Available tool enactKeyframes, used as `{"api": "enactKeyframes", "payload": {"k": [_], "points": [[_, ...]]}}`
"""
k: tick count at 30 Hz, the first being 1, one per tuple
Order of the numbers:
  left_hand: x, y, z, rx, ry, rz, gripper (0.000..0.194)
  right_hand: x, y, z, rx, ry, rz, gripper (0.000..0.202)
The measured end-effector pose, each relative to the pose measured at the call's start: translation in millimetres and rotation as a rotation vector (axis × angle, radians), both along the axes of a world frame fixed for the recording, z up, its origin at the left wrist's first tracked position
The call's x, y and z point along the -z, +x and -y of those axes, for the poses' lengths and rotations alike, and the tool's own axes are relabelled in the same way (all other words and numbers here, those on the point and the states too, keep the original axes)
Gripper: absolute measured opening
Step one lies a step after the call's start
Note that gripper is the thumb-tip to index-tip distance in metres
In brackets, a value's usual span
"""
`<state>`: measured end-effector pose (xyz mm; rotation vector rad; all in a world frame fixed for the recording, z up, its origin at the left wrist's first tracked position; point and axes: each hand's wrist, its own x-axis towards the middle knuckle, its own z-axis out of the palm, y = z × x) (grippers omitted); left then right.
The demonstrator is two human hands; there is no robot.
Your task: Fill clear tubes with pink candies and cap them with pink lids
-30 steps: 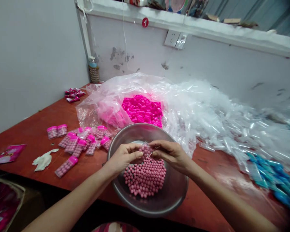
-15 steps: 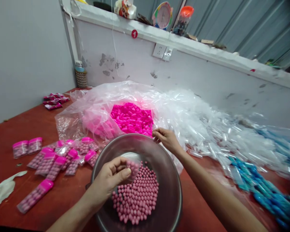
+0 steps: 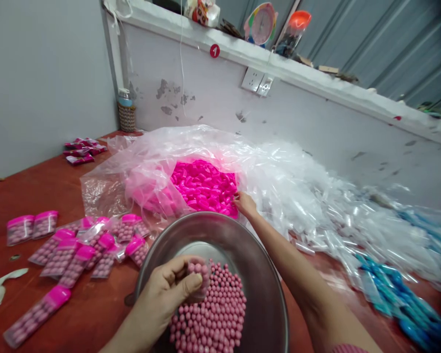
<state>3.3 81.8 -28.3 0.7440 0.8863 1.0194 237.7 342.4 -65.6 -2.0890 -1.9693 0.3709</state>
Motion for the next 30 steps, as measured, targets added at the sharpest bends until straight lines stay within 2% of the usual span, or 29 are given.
{"api": "enactKeyframes", "payload": {"k": [4,8,11,14,17,19,23,27,30], "points": [[0.0,1,-1,0.010,0.013,-0.014,0.037,-10.8,5,7,0.008,0.022,-0.283,0.039],[-2.6,2,-2,-0.029,0.026,-0.056,0.038,-36.7,9,33,0.005,0.089,-0.659,0.056],[-6.5,3,0,-0.028,0.069,-0.084,0.038,-57.0,6,74,-0.037,0.105,-0.892,0.052],[-12.2,4,3,-0.031,0.111,-0.068,0.037,-69.9,-8,125,-0.090,0.059,-1.143,0.042],[-16.4,5,4,-0.019,0.160,-0.013,0.030,-73.2,-32,171,-0.128,-0.034,-1.496,0.040],[-16.3,4,3,-0.005,0.174,0.056,0.026,-71.3,-48,194,-0.122,-0.063,-1.632,0.040],[-13.2,2,3,-0.020,0.174,0.163,0.025,-64.5,-66,226,-0.093,-0.003,-1.657,0.035],[-14.2,1,3,-0.014,0.164,0.176,0.024,-58.0,-63,250,-0.116,0.077,-1.433,0.030],[-14.3,2,2,0.025,0.148,0.146,0.024,-53.0,-54,262,-0.134,0.233,-1.192,0.023]]}}
